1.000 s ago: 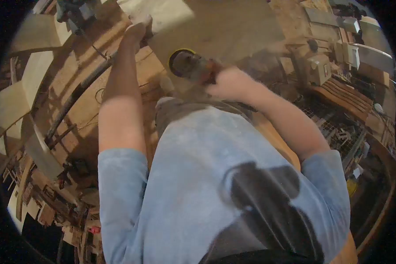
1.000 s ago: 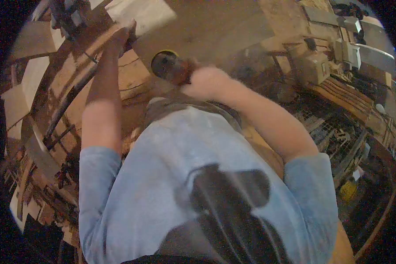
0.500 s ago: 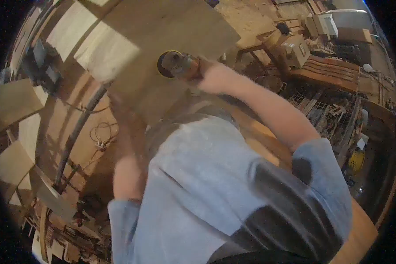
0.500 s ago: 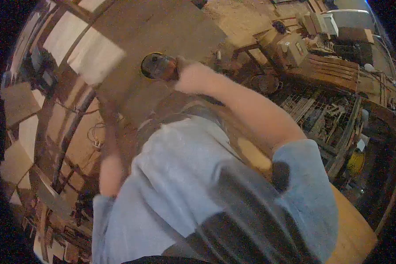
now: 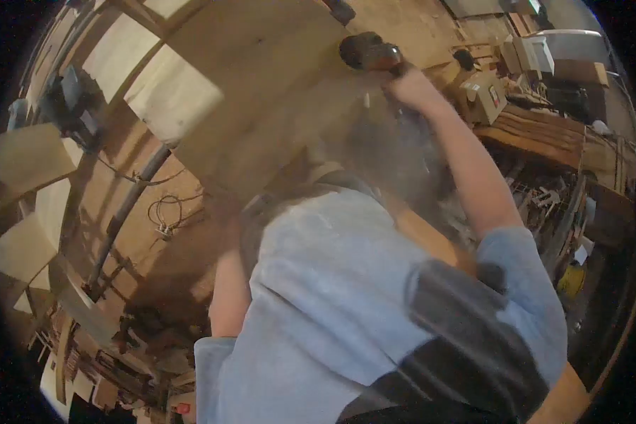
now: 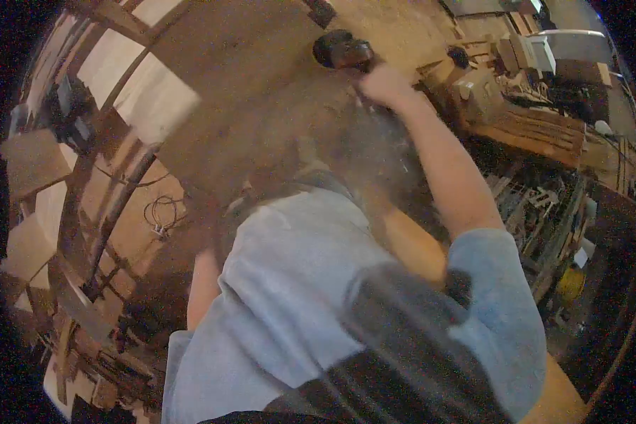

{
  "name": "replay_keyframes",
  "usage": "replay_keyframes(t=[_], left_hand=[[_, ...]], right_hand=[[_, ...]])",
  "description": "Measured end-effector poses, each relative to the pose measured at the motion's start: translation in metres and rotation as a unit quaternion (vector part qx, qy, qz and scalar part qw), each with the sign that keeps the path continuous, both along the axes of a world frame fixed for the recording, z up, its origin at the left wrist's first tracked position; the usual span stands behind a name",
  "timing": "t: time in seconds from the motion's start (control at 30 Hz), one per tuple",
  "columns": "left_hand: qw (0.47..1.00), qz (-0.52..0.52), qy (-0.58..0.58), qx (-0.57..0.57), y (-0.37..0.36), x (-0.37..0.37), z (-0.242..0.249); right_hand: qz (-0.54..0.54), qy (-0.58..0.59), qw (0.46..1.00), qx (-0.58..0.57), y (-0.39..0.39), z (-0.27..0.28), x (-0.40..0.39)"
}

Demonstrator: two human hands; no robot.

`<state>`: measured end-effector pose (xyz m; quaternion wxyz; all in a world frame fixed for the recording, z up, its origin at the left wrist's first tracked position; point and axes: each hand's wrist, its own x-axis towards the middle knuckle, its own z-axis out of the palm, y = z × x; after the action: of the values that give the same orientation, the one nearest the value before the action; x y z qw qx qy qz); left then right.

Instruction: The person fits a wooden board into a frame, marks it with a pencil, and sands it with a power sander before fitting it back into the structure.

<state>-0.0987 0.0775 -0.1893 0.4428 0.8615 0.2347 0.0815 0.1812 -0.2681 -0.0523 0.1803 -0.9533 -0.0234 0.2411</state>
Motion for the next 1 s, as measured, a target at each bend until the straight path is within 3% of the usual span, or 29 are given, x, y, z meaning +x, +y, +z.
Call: replay_keyframes(t=[0.03, 0.17, 0.23, 0.43, 0.47, 0.5, 0.53, 0.57, 0.63, 0.73, 0.87, 0.93, 0.97, 1.0], left_hand=[[1.0, 0.0, 0.0, -0.004, -0.007, -0.012, 0.009], [1.0, 0.012, 0.007, -0.024, -0.018, -0.023, 0.023], [0.999, 0.027, 0.02, -0.039, -0.02, -0.03, 0.024], [0.992, 0.083, 0.049, -0.081, -0.009, -0.064, 0.03], [0.991, 0.089, 0.056, -0.088, -0.006, -0.076, 0.032], [0.989, 0.099, 0.06, -0.087, -0.002, -0.077, 0.035], [0.89, 0.184, 0.014, -0.417, 0.004, -0.073, 0.038], [0.676, 0.244, -0.04, -0.694, 0.007, -0.071, 0.038], [0.669, 0.263, -0.067, -0.692, 0.006, -0.071, 0.038], [0.653, 0.297, -0.131, -0.684, 0.003, -0.072, 0.037], [0.629, 0.324, -0.205, -0.677, -0.003, -0.072, 0.033], [0.615, 0.336, -0.236, -0.673, -0.009, -0.072, 0.031], [0.608, 0.342, -0.251, -0.671, -0.013, -0.072, 0.029], [0.607, 0.341, -0.25, -0.673, -0.02, -0.096, -0.024]], right_hand=[[0.026, -0.047, 0.997, 0.059, -0.016, -0.025, 0.014], [-0.001, -0.058, 0.997, 0.053, -0.004, -0.027, 0.024], [0.031, 0.004, 0.993, 0.111, -0.003, -0.041, 0.027], [0.163, -0.085, 0.982, 0.05, 0.038, -0.032, -0.019], [0.174, -0.078, 0.98, 0.053, 0.051, -0.022, -0.036], [0.199, -0.007, 0.971, 0.131, 0.072, -0.004, -0.052], [0.221, 0.064, 0.951, 0.205, 0.091, 0.005, -0.065], [0.229, 0.067, 0.949, 0.205, 0.104, 0.0, -0.073], [0.258, 0.131, 0.944, 0.159, 0.13, -0.011, -0.091], [0.281, 0.121, 0.945, 0.112, 0.174, 0.011, -0.124], [0.326, 0.116, 0.924, 0.161, 0.213, 0.008, -0.152], [0.358, 0.104, 0.928, 0.03, 0.238, 0.025, -0.162], [0.357, 0.105, 0.928, 0.027, 0.243, 0.015, -0.163], [0.371, 0.106, 0.921, 0.05, 0.248, 0.001, -0.16]])
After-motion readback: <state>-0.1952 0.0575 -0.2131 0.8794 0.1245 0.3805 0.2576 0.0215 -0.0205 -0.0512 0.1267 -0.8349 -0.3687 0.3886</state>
